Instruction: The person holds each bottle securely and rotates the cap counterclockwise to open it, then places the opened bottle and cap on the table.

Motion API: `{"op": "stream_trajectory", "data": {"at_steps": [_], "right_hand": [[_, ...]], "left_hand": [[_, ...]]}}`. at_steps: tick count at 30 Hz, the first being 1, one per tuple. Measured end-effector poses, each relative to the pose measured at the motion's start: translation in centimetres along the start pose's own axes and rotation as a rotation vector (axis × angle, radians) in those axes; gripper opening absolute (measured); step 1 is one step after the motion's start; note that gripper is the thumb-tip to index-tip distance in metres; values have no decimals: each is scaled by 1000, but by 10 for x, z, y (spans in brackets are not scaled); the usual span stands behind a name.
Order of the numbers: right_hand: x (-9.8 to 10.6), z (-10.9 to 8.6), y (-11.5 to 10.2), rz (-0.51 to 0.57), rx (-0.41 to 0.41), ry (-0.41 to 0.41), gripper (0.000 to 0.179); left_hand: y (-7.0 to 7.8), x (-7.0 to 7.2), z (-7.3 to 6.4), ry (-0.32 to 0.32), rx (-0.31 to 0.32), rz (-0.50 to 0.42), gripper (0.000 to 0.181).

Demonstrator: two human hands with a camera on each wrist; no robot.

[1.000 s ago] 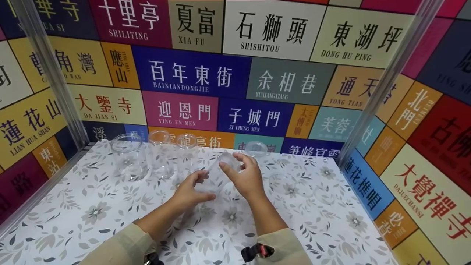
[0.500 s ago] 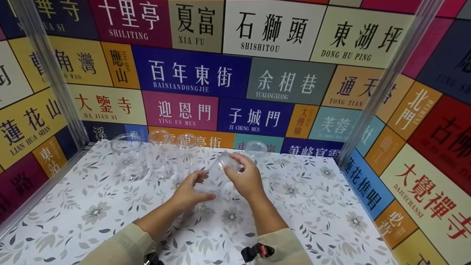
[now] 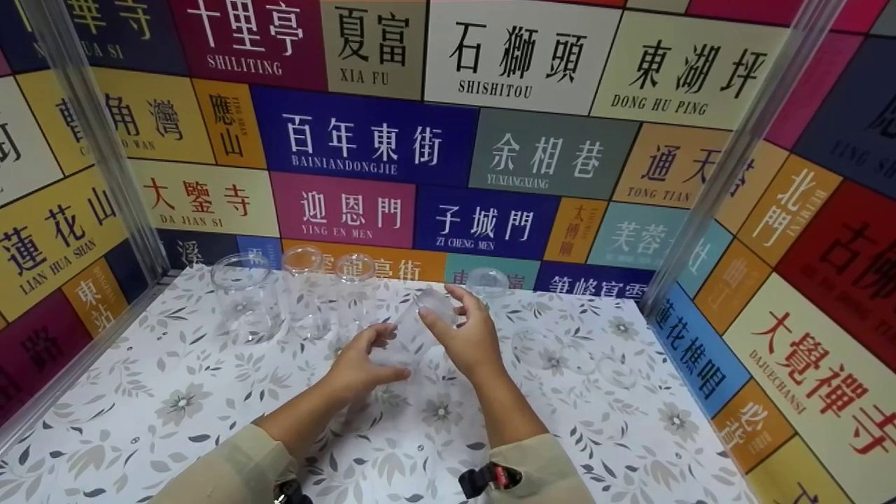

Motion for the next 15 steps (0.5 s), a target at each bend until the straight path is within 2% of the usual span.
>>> {"op": "stream_trajectory", "data": {"at_steps": [6,15], "right_hand": [[2,2,1,-88,-10,39,75],[5,-1,1,-73,-22,54,68]], "left_hand": [[1,-2,0,1,0,5,83],[2,-3,-1,0,6,-2,81]]}}
Point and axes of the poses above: each hand's wrist, its own z-axis towards the middle knuckle, its own x-axis out of the back of the hand, y = z × x, the point moved 8 cm from there along z, towards the middle knuckle, and after that the axes turned 9 degrees about y, right-handed, at the moved point
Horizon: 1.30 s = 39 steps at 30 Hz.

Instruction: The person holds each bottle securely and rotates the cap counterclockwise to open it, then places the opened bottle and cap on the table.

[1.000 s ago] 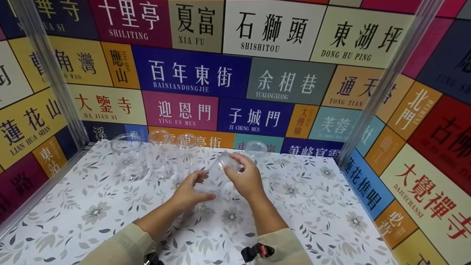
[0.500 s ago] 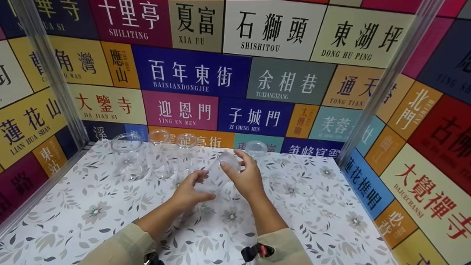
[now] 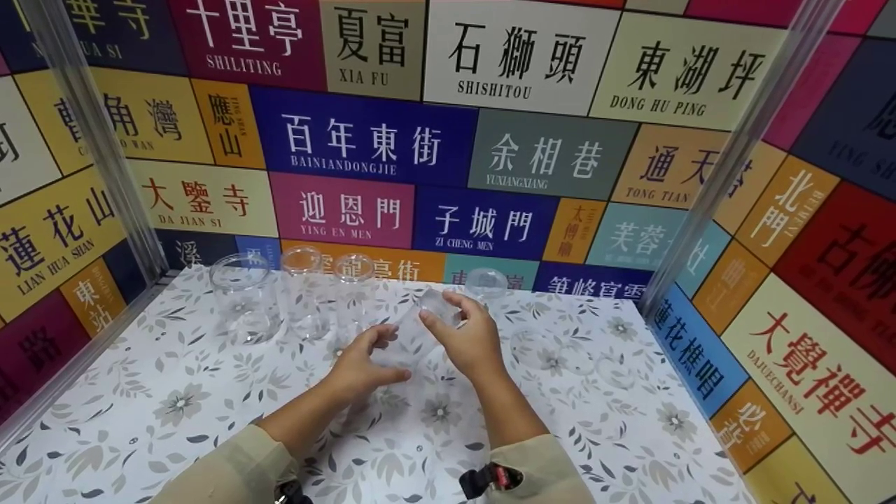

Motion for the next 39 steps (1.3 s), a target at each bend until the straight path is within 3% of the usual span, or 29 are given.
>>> {"op": "stream_trajectory", "data": {"at_steps": [15,31,39], "right_hand": [[10,-3,2,166,-8,-13,61],[29,-6,23,285,-16,-28,73],[48,-10,42,248,-57,11,75]], "left_hand": [[-2,-2,4,10,6,-51,81],[-10,-2,25,66,115,-72,88],[-9,-5,34,101,95,-64,84]]}}
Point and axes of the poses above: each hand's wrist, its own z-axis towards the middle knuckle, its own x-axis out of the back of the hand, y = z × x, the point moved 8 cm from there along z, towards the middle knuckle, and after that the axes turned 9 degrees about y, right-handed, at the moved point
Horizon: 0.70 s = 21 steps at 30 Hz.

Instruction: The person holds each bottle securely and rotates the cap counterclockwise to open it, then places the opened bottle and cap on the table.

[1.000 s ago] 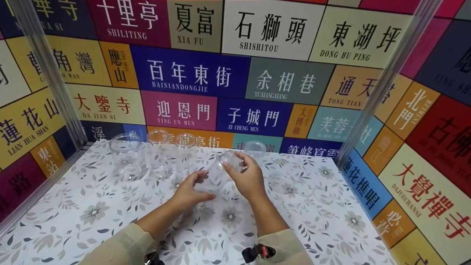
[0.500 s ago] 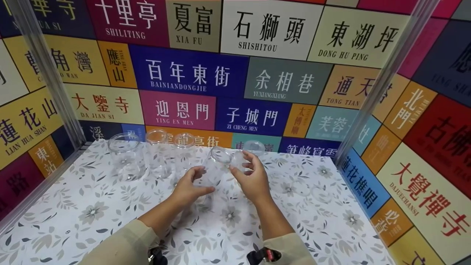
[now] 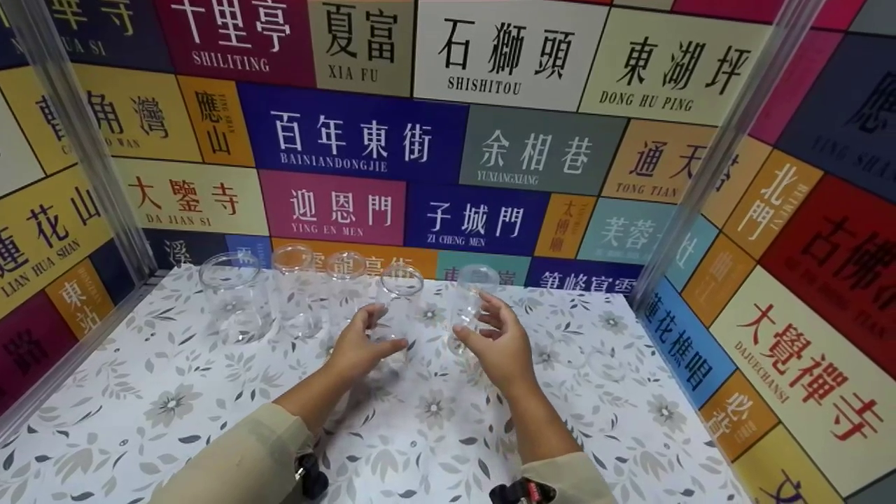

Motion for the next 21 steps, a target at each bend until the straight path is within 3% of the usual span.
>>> {"op": "stream_trajectory", "data": {"at_steps": [10,21], "right_hand": [[38,4,26,131,-129,61,73],[97,12,84,-87,-361,100,99]], "left_hand": [[-9,-8,11,26,28,24,85],[-12,-15,16,7,-33,69,91]]}}
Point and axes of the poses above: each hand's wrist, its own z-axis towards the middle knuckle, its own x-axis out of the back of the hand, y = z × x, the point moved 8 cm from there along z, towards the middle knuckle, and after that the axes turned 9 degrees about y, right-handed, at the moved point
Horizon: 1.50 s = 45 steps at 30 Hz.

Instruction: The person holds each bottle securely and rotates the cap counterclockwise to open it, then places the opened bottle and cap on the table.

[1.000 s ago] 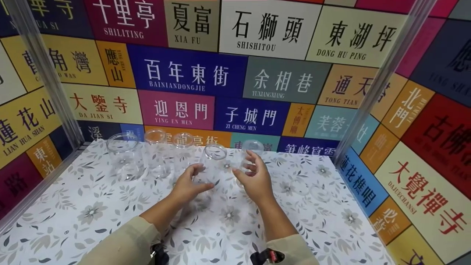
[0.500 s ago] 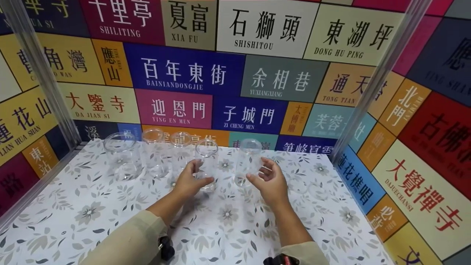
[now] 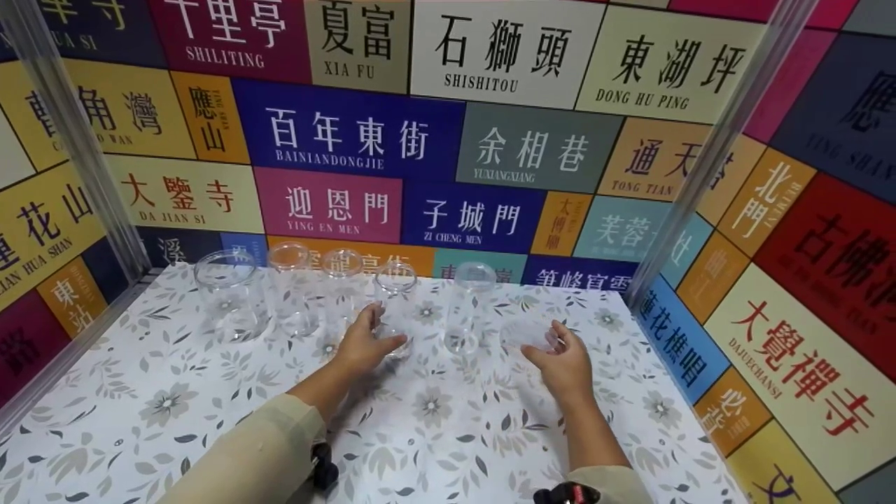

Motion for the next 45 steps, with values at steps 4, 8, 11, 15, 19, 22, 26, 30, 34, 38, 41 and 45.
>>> {"op": "stream_trajectory", "data": {"at_steps": [4,8,11,15,19,22,26,30,34,38,41,45], "right_hand": [[17,5,17,-55,-37,28,107],[34,6,26,-173,-16,44,115],[44,6,31,-223,-12,47,116],[56,5,39,-251,-34,57,113],[66,7,49,-255,-88,62,112],[72,9,58,-269,-138,66,111],[79,13,66,-294,-185,47,112],[82,16,72,-296,-220,20,114],[81,16,73,-308,-235,15,114],[82,15,72,-354,-214,21,114],[81,14,72,-393,-197,41,113],[80,15,72,-409,-203,50,114]], "left_hand": [[0,-2,-1,-15,-4,-1,93],[-1,-4,-3,-15,-12,23,94],[-1,-5,-4,-7,-25,43,94],[0,-4,-5,3,-36,54,92],[0,-4,-5,5,-24,54,91],[-2,-4,-6,0,-2,51,91],[-2,-4,-6,2,-7,49,89],[0,-3,-7,12,-27,50,84],[-2,-3,-7,19,-27,52,79],[-2,-2,-7,25,-19,42,73],[-3,0,-8,28,-4,30,70],[-3,1,-9,26,9,18,71]]}}
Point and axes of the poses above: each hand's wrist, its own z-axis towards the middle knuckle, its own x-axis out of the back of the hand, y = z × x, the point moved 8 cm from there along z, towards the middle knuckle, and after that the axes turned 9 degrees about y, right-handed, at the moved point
